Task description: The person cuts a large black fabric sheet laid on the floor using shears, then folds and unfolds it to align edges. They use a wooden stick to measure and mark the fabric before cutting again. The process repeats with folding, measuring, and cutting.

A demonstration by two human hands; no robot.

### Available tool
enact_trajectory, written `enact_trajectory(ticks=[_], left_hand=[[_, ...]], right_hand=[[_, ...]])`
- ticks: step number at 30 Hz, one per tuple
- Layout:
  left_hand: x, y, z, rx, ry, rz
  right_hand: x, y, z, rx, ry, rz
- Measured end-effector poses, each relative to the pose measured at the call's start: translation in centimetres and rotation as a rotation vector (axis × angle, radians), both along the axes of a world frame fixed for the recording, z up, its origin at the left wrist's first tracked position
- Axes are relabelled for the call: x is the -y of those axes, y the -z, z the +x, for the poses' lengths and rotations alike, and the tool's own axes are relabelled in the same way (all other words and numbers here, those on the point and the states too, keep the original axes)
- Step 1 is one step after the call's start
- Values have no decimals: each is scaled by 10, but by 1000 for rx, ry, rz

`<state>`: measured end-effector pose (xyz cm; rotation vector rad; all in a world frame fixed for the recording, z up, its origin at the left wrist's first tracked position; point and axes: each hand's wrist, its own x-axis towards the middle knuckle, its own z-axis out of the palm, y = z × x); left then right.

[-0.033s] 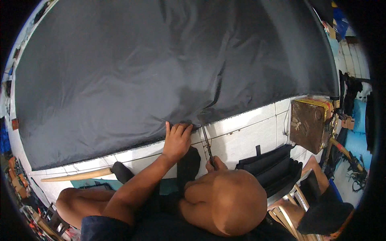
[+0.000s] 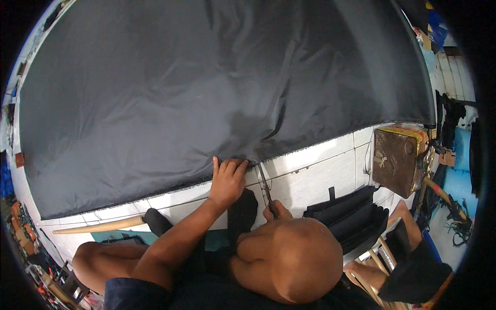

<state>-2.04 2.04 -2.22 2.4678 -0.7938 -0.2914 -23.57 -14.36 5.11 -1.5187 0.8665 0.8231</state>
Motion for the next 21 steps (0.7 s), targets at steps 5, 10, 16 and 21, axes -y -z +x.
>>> enact_trajectory(ticks=[5,10,16,21], left_hand=[[0,-4,1,-18,15,-33],[-2,5,-2,3,24,-11],[1,2,-2,50,15,-10],[0,9,-5,52,37,30]], right_hand=[[-5,28,22,67,30,-56],[-15,-13,4,17,10,22],[-10,26,38,131,5,-71],[-9,49,66,199,2,-117]])
